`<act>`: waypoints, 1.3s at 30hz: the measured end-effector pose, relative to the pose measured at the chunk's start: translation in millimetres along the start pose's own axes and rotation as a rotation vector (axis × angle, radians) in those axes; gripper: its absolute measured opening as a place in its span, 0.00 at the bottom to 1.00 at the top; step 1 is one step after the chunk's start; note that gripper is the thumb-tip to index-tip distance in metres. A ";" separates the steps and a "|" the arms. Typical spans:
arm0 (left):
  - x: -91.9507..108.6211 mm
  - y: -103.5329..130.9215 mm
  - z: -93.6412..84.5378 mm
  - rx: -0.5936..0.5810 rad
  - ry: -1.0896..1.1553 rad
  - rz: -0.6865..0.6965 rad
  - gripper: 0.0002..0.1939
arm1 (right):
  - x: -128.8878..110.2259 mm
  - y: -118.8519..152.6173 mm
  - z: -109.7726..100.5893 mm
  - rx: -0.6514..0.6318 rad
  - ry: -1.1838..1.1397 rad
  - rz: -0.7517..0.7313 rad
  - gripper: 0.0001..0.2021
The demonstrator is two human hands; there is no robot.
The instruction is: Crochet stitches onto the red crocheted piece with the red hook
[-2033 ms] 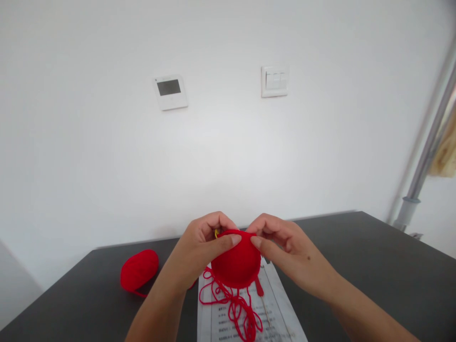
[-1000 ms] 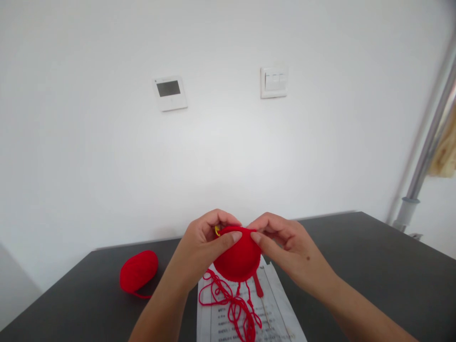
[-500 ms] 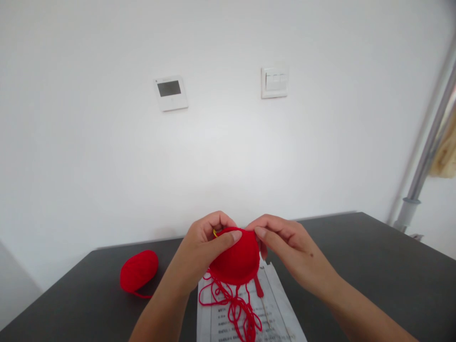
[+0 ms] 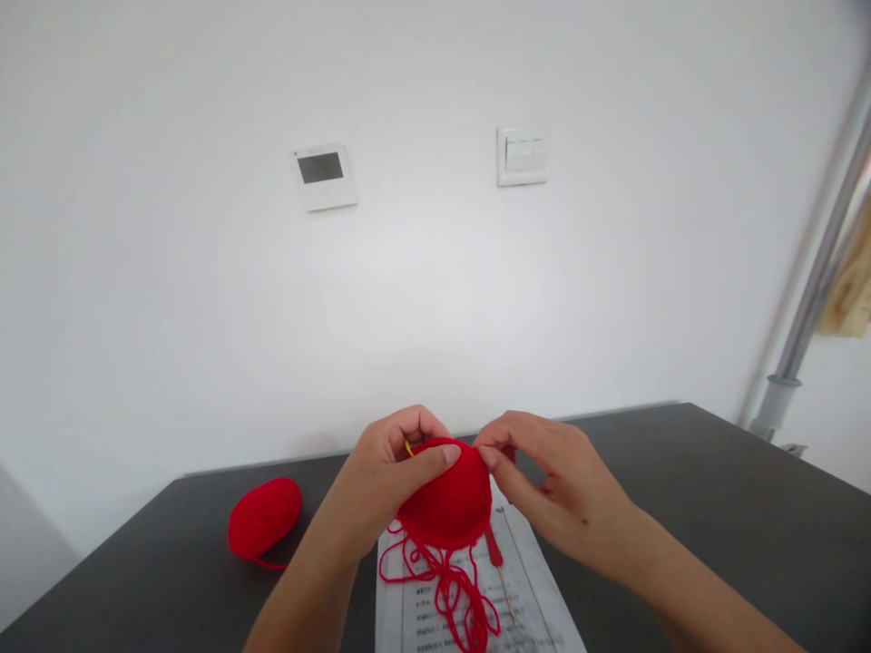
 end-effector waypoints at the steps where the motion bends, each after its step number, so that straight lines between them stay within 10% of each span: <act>1: -0.4 -0.3 -0.1 -0.001 -0.004 -0.003 0.09 | -0.3 0.2 0.4 -0.008 0.010 -0.007 0.06; 11: -2.9 0.6 0.8 -0.043 0.123 -0.053 0.12 | -2.9 -0.8 -1.8 -0.114 -0.109 0.072 0.10; 39: -3.0 -2.0 3.2 -0.102 0.061 -0.123 0.12 | -15.4 -0.7 -4.3 -0.220 0.455 -0.448 0.14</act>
Point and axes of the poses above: each hand's wrist, its own y-axis away from the middle knuckle, its own z-axis out of the palm, x = y × z, the point moved 5 cm from there along -y, towards the middle knuckle, and after that the axes turned 3 degrees about z, right-handed, at the moved point
